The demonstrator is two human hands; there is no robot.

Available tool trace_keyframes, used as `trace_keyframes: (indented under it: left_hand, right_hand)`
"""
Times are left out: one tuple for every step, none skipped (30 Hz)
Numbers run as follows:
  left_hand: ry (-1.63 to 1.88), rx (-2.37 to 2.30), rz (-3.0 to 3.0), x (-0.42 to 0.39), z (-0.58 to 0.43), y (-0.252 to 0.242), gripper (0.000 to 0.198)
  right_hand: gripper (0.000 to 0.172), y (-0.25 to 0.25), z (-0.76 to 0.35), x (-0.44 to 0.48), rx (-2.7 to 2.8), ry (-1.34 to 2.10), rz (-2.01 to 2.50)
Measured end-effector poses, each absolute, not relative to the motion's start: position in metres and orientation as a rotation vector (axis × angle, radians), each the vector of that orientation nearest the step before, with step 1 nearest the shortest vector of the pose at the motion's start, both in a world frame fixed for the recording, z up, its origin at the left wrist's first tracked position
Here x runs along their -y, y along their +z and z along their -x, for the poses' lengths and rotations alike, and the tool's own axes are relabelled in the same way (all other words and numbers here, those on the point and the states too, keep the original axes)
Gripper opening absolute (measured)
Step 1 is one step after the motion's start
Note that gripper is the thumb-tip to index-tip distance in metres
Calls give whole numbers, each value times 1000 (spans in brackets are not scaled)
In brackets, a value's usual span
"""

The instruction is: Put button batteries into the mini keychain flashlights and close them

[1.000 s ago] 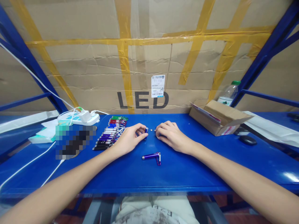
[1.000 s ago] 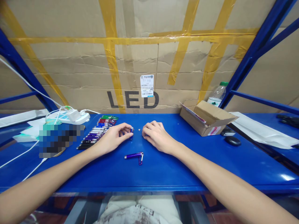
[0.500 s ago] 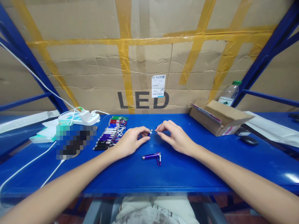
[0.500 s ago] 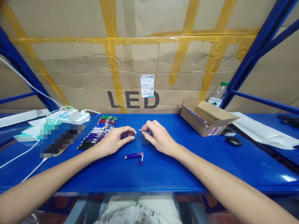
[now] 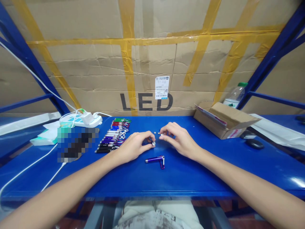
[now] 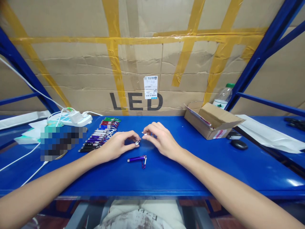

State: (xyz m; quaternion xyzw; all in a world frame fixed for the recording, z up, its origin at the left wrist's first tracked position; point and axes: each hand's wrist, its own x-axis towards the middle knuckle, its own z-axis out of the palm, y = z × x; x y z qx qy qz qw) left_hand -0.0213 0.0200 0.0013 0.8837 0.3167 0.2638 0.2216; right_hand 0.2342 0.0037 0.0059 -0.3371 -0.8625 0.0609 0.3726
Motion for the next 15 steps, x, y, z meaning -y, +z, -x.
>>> trace_keyframes:
  left_hand:
    - [730,-877,-2451,-20,21,2,13]
    - [732,-881,-2459,-20,21,2,13]
    - [735,-888,-2470,-20,21,3,13]
    - [736,-897,-2484,-20,21,3,13]
    - [737,-906,-2501,-21,22,4,14]
    - [739,-914,-2516,-21,22,4,15]
    - [743,-918,-2529,-21,22,4,16]
    - [745,-919,-2539,-21,22,4,17]
    - [745,-918,-2546,-21,22,4,18]
    - [744,-916,-2550,-21,22,4,19]
    - [741,-915,-2551,-21,22,4,21]
    - [735,-915,-2550,-21,21,4,22]
    - [730,-913,-2547,-20,21,4,23]
    - [726,-909,-2540,-20,21,4,24]
    - [724,-906,-2531,-20,20,4,25]
  right_hand:
    - [17,6,-234,-3,2214,155,867]
    - [17,7,-233,-2,2219,156,869]
    - [17,7,-233,-2,2225,159,871]
    - [16,8,-233,-1,2229,164,873]
    - [16,8,-232,-1,2230,171,875]
    - [15,8,-232,-1,2227,179,876]
    - [14,8,-232,-1,2221,185,878]
    - [13,8,-232,-1,2215,190,879]
    - [13,8,-232,-1,2210,195,880]
    - [13,7,-232,-1,2206,198,882]
    - [14,7,-232,-1,2204,199,884]
    - [15,7,-232,-1,2202,201,887]
    - [15,6,-232,-1,2200,208,887]
    - [16,6,-231,-1,2197,219,886]
    - [16,6,-231,-1,2194,233,882]
